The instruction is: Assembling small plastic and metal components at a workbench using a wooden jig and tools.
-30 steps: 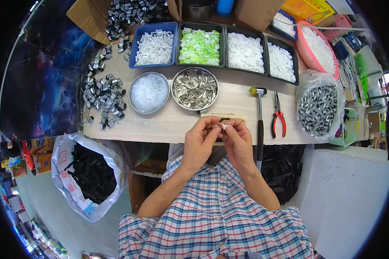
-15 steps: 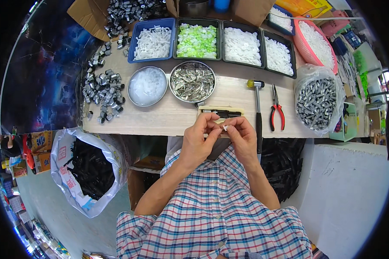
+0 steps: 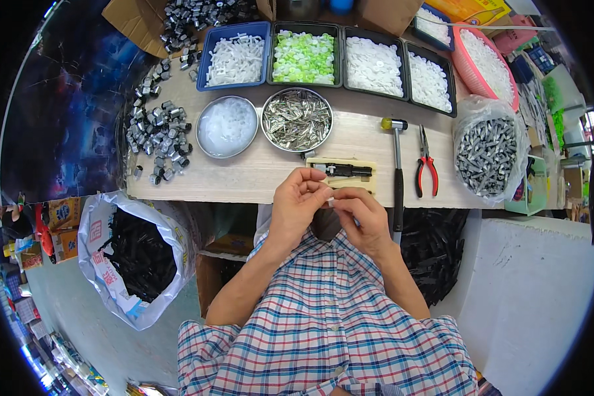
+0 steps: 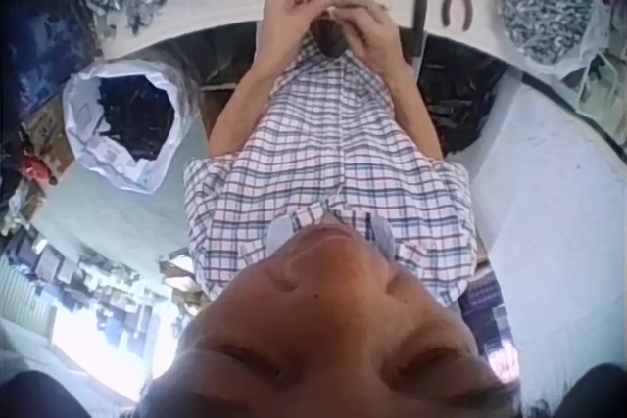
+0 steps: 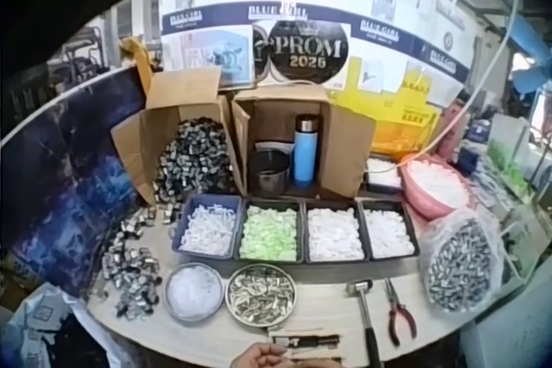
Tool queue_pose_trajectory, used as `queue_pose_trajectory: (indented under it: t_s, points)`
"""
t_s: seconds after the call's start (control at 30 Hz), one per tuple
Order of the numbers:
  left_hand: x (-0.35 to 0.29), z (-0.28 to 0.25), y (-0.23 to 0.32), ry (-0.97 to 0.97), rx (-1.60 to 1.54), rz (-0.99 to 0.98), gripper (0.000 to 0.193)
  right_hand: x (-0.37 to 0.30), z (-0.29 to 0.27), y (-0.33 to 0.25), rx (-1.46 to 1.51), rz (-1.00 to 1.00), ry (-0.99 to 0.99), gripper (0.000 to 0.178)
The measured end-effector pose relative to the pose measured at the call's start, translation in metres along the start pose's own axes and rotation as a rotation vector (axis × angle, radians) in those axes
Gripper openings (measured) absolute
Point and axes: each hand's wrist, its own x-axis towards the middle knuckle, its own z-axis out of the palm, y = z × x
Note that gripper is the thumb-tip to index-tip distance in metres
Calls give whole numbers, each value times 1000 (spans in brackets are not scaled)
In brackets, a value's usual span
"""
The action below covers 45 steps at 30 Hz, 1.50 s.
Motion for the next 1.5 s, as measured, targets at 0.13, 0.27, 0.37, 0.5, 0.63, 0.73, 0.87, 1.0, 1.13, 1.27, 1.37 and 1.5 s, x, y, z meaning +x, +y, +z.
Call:
queue_pose_trajectory:
  t_s: [0.13,0.27,0.37,0.5,0.63,0.73,0.87,1.0,1.13,1.27,1.37,1.5]
  points:
    - [-8,2,-5,3,114,58,23,-5,6,4,6,45,66,23]
    - [-17,6,1,23,375,135,17,-8,9,3,-100,-24,49,21]
    - [-24,3,1,76,666,326,16,-10,8,5,-206,-67,91,21]
    - [-28,-11,-1,143,894,554,16,-8,6,16,-372,-70,101,23]
    - [-25,-19,-15,112,1065,733,17,1,10,24,-383,-119,57,24]
    - [-12,-23,-24,51,1078,980,18,5,14,29,-389,-111,19,24]
    - [0,-28,-31,-117,1133,1145,19,4,15,33,-389,-112,17,24]
    - [7,-38,-38,-222,1262,1231,21,6,15,31,-379,-85,10,23]
    - [7,-49,-51,-268,1404,1238,19,10,11,25,-350,-61,-19,21]
    - [10,-55,-63,-306,1550,1279,20,32,-5,31,-272,-59,79,19]
    - [8,-54,-63,-317,1572,1273,22,75,-24,56,-373,-17,270,17]
    - [2,-47,-58,-260,1531,1242,21,137,-42,109,-581,-21,357,21]
